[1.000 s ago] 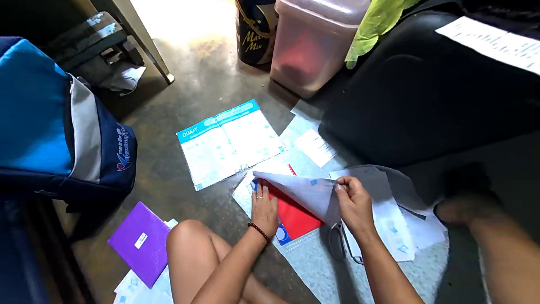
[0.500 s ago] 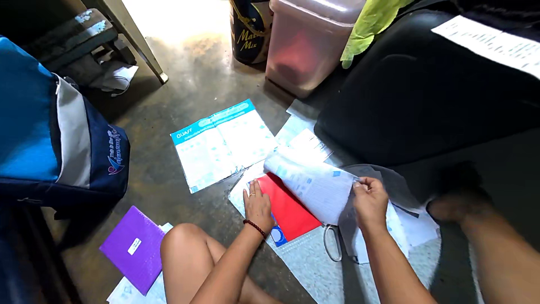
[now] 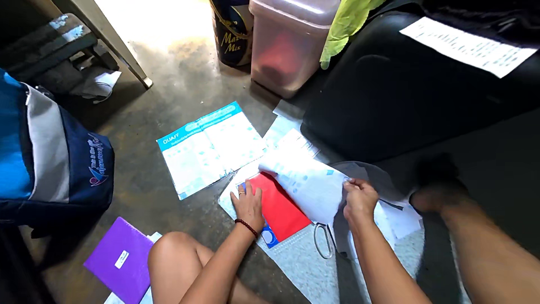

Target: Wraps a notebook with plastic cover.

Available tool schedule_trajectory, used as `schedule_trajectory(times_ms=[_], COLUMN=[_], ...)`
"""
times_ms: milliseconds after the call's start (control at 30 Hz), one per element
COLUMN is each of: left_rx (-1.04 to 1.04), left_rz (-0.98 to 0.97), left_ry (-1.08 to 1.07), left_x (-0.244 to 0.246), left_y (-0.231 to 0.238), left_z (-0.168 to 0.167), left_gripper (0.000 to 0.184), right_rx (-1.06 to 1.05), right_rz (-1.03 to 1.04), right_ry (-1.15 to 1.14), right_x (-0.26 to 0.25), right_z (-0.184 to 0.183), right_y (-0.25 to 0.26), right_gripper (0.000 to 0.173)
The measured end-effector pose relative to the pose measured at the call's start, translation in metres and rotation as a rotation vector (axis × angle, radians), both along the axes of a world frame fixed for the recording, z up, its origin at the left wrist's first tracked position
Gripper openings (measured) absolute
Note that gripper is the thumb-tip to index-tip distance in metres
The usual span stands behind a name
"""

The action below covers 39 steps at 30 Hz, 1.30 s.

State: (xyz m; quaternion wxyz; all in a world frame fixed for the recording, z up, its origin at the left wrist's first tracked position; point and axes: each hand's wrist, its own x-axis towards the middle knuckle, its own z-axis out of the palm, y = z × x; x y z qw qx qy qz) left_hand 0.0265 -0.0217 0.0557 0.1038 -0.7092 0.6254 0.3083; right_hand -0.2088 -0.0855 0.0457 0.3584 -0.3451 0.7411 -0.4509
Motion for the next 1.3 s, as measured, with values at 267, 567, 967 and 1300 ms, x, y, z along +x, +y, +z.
schedule_trajectory(times_ms=[267,567,967,1300], left_rx=[-0.021,0.028,0.056,0.151], left_rz=[-0.202,-0.135,-0.085,-0.027], left_ry=[0.018,0.072,0.087,-0.060], left_x=[-0.017,-0.020,-0.022,-0.018], left_y=[-0.013,-0.020,-0.023,-0.002], left_z=[0.000,-0.002,-0.001,0.004], left_gripper=[0.093,0.082,0.097,0.114], right_rx=[0.021,0.364,0.334,-0.309], right_rz=[0.651,1.228,0.646,1.105], right_ry=[0.139,0.655,0.702,0.588], right_x=[0.009,0.094,0.000,0.030], right_z=[0.042,0.103,0.078,0.081], right_y=[-0.019,-0.039,-0.075,-0.082], right_gripper=[0.051,0.026,0.020,0.009])
